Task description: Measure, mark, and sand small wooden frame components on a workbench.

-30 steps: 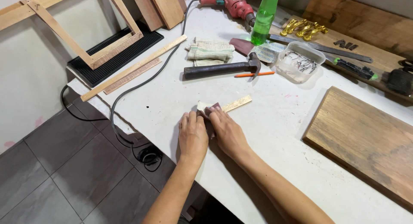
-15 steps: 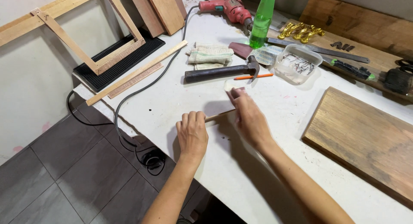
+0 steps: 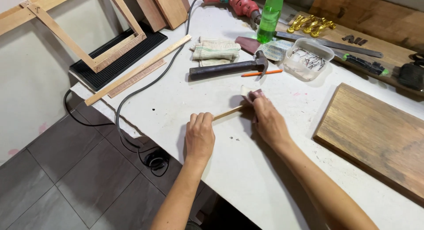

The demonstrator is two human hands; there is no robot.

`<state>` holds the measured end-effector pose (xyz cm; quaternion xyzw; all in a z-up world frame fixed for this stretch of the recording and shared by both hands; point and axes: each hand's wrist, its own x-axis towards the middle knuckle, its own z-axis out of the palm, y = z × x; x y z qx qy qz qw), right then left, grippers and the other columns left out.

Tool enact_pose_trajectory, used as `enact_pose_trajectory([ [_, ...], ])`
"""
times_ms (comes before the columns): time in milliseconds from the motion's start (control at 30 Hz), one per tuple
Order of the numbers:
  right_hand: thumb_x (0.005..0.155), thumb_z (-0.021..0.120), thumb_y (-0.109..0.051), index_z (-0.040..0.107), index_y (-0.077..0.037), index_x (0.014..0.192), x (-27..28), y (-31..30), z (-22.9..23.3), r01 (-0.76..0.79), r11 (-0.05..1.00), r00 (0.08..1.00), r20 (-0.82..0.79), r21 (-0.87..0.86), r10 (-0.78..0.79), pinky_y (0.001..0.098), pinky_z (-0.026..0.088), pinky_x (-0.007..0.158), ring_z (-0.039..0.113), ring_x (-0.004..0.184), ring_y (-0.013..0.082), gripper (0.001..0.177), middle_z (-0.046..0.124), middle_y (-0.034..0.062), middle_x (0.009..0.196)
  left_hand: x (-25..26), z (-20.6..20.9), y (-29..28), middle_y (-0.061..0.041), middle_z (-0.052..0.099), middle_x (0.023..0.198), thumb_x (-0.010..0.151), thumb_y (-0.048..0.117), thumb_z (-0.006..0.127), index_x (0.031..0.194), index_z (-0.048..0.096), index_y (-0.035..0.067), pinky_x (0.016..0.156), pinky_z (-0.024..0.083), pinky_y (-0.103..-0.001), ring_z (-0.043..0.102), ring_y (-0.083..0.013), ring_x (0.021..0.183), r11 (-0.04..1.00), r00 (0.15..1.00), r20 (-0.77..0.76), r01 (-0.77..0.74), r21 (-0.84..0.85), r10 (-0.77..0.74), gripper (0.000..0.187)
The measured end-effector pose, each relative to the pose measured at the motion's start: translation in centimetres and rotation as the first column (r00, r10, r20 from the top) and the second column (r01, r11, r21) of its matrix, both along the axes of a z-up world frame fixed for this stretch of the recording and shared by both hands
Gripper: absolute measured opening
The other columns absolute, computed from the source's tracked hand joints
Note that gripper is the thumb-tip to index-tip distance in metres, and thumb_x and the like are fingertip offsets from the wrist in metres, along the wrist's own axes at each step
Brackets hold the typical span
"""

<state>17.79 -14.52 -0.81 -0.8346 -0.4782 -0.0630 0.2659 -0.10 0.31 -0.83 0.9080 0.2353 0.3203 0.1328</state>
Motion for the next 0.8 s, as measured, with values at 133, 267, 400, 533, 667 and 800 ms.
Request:
enact_pose_trajectory([
  [133,0.105,0.050,-0.001,0.048,-0.001,0.120,-1.2,0.1,1.5,0.147,0.979,0.981,-0.104,-0.138,-0.162,0.0422,0.054,0.109,0.061,0.127,0.0338,0.014,0.061,0.0195,0.135,-0.2,0.4,-0.1,-0.008,0.069,0.090,0.089,-0.005,0.063,0.093,0.066,0.004,0.078,0.053,-0.040,0.063,-0.0275,0.092,1.000,1.000,0.004,-0.004,0.018,0.004,0.010],
  [267,0.083,0.060,0.008,0.049,0.001,0.110,-6.5,2.6,2.8,-0.193,0.949,0.978,0.130,0.251,0.164,0.0478,0.043,0.114,0.048,0.140,0.0429,0.030,0.055,0.0272,0.143,0.0,0.3,-0.1,-0.008,0.070,0.093,0.087,-0.005,0.063,0.094,0.067,0.004,0.078,0.053,-0.041,0.063,-0.0281,0.092,0.999,0.998,0.057,0.012,0.030,-0.014,0.013],
  [400,0.079,0.063,0.007,0.049,0.005,0.129,-7.7,4.4,1.7,-0.251,0.947,0.968,0.024,0.202,0.251,0.0482,0.038,0.115,0.047,0.139,0.0430,0.052,0.052,0.0274,0.143,-0.2,1.2,0.0,-0.009,0.069,0.092,0.085,-0.006,0.063,0.094,0.066,0.003,0.078,0.053,-0.041,0.062,-0.0292,0.091,0.999,0.998,0.055,0.012,0.044,-0.014,0.013],
  [533,0.078,0.061,0.007,0.049,0.003,0.118,-2.6,1.7,1.8,-0.162,0.975,0.980,0.142,0.154,0.141,0.0481,0.043,0.113,0.050,0.134,0.0430,0.042,0.056,0.0266,0.138,0.0,0.3,0.0,-0.009,0.069,0.089,0.089,-0.004,0.063,0.091,0.066,0.003,0.076,0.054,-0.040,0.062,-0.0278,0.088,1.000,1.000,0.013,0.008,0.018,-0.008,0.008],
  [667,0.092,0.055,0.004,0.046,0.000,0.107,0.7,-0.6,1.9,0.049,0.999,0.997,0.054,0.008,-0.050,0.0488,0.052,0.092,0.060,0.107,0.0408,0.018,0.059,0.0222,0.115,-0.1,0.4,-0.4,-0.008,0.069,0.086,0.090,-0.005,0.062,0.091,0.067,0.004,0.074,0.055,-0.039,0.063,-0.0261,0.086,0.999,1.000,-0.008,-0.016,0.043,0.016,0.010],
  [800,0.094,0.055,0.003,0.045,-0.001,0.103,-0.9,-0.1,2.3,0.011,0.994,0.999,0.033,0.109,-0.015,0.0494,0.053,0.085,0.062,0.098,0.0392,0.014,0.059,0.0205,0.104,0.1,-0.2,-0.3,-0.008,0.070,0.087,0.091,-0.005,0.063,0.090,0.067,0.004,0.073,0.055,-0.038,0.063,-0.0255,0.087,0.998,0.999,-0.042,-0.032,0.056,0.034,0.010],
])
